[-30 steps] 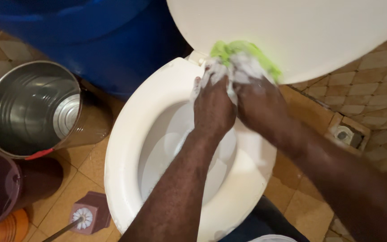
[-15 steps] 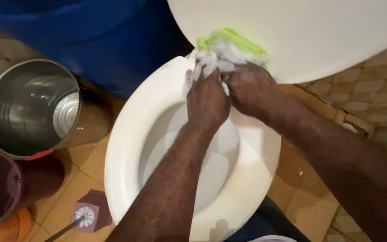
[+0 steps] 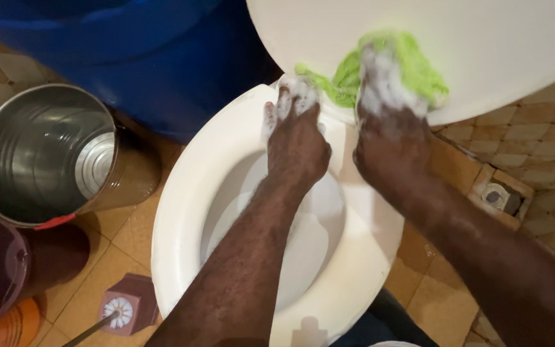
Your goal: The person scrubs the toilet seat and lid with a soapy green sponge, then rinses the surfaces with water from a plastic scoop. The person repeatedly wipes the seat and lid, generating foam, and finally pours water to rinse off the soap.
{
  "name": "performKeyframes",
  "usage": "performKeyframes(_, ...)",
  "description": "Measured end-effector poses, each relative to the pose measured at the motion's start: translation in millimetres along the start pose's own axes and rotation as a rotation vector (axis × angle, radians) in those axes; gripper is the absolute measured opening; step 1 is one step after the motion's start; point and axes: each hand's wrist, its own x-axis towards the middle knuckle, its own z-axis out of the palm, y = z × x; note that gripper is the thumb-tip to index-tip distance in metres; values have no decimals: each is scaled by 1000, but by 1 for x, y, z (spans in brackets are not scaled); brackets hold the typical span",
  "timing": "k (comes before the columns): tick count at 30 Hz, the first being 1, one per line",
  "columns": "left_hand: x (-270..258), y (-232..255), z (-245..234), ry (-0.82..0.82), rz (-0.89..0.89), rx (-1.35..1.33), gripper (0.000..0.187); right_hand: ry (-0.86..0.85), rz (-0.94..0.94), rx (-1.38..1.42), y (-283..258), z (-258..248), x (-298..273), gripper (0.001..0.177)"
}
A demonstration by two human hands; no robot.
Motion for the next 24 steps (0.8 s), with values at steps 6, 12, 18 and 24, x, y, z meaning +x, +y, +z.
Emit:
performKeyframes(6, -1, -3, -1, -64, -46, 22, 64, -68, -194, -89, -2, -8, 16, 30)
performKeyframes(12, -2, -11, 1, 27, -14, -43, 65, -73, -21, -130, 17, -2, 14, 42)
performKeyframes(18, 4, -12, -6, 60, -21, -40, 66, -151, 152, -266, 31, -13, 1, 63)
performKeyframes(24, -1, 0, -8, 56, -69, -27, 63, 136, 118, -197, 42, -12, -25, 66)
